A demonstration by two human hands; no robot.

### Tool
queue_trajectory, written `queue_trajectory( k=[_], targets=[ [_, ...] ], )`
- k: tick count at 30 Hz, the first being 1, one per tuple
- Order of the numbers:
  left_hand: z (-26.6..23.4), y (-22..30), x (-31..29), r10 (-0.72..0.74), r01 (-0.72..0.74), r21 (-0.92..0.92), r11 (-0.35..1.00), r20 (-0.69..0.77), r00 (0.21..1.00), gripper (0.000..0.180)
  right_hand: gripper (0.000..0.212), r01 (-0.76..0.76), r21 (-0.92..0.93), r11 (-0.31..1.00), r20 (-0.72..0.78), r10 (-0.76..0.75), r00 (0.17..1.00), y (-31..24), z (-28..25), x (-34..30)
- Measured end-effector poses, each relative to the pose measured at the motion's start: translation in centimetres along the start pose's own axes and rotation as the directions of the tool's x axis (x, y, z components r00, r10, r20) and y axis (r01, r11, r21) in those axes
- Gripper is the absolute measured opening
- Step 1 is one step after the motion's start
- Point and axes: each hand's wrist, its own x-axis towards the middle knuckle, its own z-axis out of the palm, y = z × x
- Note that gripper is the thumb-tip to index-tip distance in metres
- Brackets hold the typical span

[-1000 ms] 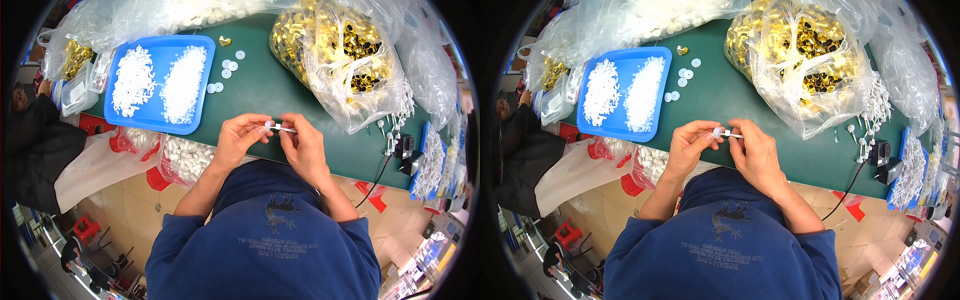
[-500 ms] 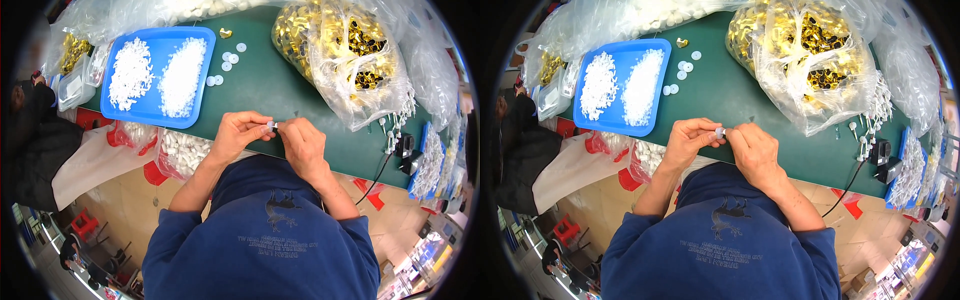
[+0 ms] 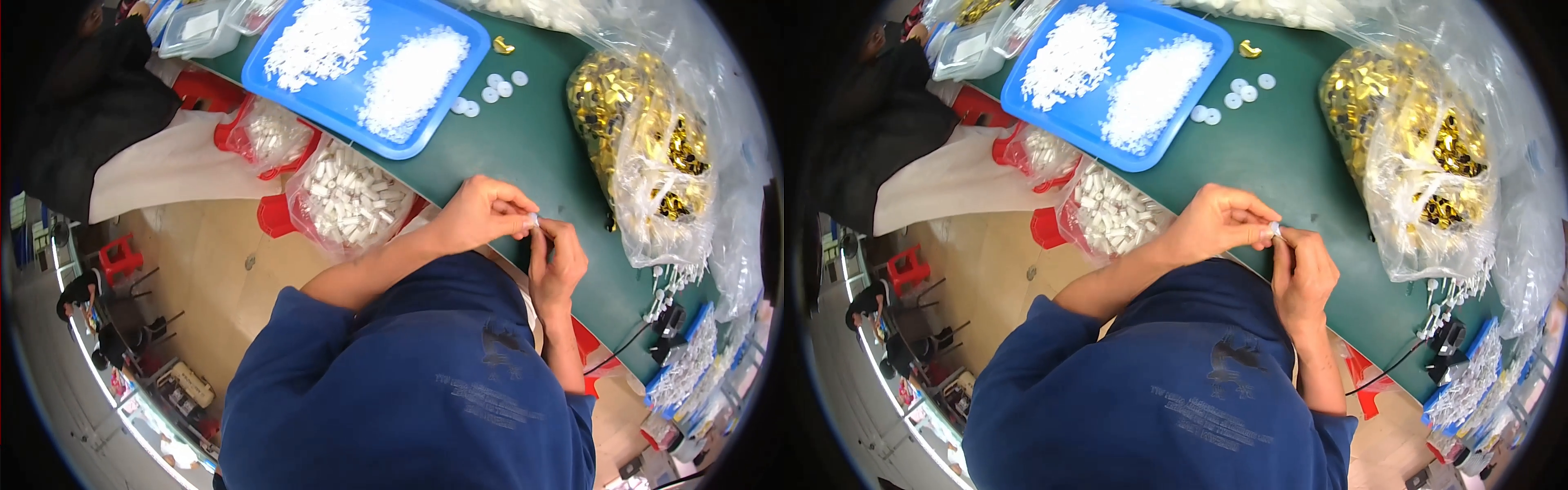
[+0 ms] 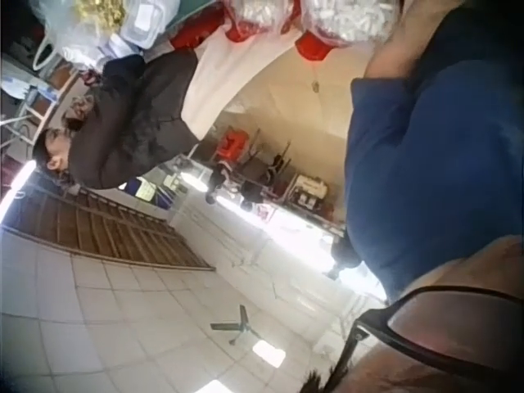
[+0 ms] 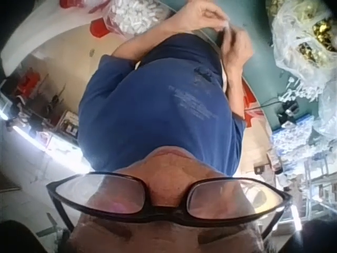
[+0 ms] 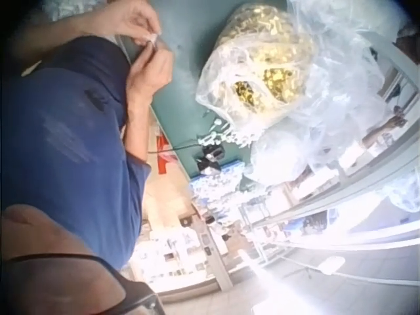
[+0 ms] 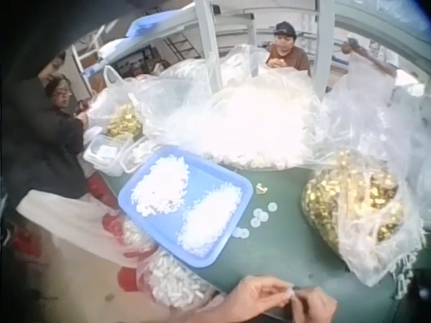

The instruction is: The person assembles components by attaching circular caps onto rods by hand, rearranges bags of parts and a tray on the workbench, and inserts plastic pieces into casing parts.

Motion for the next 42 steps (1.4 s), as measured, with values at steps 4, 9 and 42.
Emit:
queue_trajectory(
  k=[4,9,42],
  targets=[
    [2.6,0.9,-1.7,0.123,-0.111,0.294,0.949,-0.025,0.992,0.033,0.010,-0.306,0.139,0.942,0.158,0.285,0.946,-0.2,-3.3,-1.6],
    [2.2,1.8,-2.1,0.432,-0.285,0.816,0.503,0.048,0.900,0.037,0.010,-0.442,-0.073,0.894,0.183,0.447,0.875,5.9,-12.1,-5.2],
    [-2.0,1.3,-1.5,0.687,-0.041,0.944,0.327,-0.208,0.696,0.021,0.047,0.313,0.013,0.950,0.131,-0.312,0.941,1.1,9.5,13.3]
  ],
)
